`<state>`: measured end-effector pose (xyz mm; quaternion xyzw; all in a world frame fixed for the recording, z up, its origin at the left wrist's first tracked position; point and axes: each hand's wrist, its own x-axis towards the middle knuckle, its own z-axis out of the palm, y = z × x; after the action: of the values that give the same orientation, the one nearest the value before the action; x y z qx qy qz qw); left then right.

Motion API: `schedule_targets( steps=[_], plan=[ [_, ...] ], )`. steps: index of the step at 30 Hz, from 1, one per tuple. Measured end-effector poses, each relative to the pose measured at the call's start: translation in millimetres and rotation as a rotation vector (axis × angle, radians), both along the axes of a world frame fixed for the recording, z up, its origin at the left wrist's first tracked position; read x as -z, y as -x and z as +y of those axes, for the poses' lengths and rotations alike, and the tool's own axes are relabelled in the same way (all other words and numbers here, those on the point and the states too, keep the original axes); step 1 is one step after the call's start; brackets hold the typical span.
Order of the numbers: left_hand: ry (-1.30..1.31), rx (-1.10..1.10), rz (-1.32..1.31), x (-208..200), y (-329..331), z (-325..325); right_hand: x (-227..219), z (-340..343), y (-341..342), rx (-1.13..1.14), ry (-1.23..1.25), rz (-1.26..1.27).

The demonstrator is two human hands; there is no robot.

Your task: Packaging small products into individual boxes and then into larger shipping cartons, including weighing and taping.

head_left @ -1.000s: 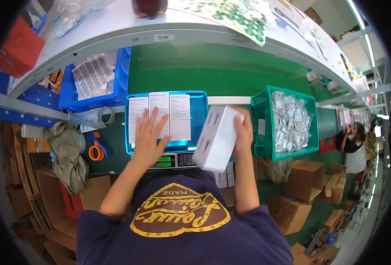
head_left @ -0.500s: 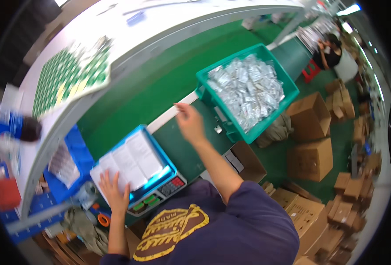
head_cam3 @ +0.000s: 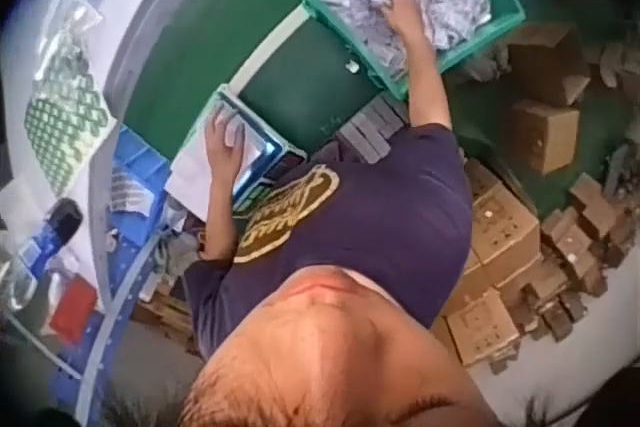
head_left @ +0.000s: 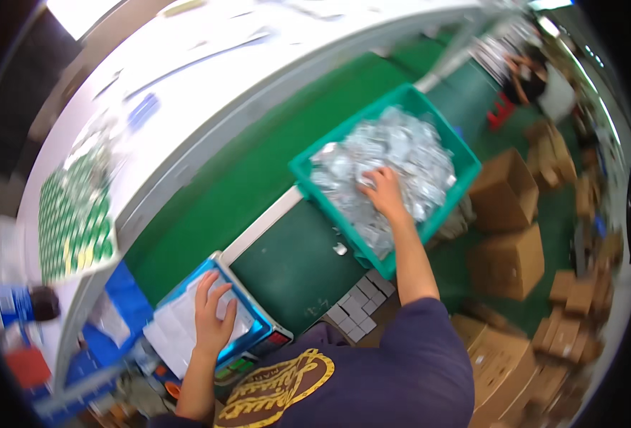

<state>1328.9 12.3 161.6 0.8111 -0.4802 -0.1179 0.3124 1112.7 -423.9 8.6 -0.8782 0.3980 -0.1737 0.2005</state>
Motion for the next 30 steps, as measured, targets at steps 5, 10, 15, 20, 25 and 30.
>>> schedule_targets(
  steps=[5,10,15,20,25,30],
  plan=[
    [0.047,-0.21,-0.049,10,3,56,12,39,22,0.055,0.084,-0.031],
    [0.168,-0.739,-0.13,21,10,159,-59,138,-16,0.023,-0.289,-0.638],
    [0.354,-1.379,0.216,64,24,287,-119,254,-75,-0.607,-0.546,-0.56],
    [-0.077,-1.254,-0.366,89,-43,395,-157,378,-110,-0.716,-0.775,-0.476],
    [-0.352,-0.716,-0.875,107,-113,453,-194,479,-134,-1.155,-0.495,-0.253],
    [-0.633,-0.76,-0.351,94,-126,454,-204,532,-126,-0.919,-0.594,-0.309]
  ],
)
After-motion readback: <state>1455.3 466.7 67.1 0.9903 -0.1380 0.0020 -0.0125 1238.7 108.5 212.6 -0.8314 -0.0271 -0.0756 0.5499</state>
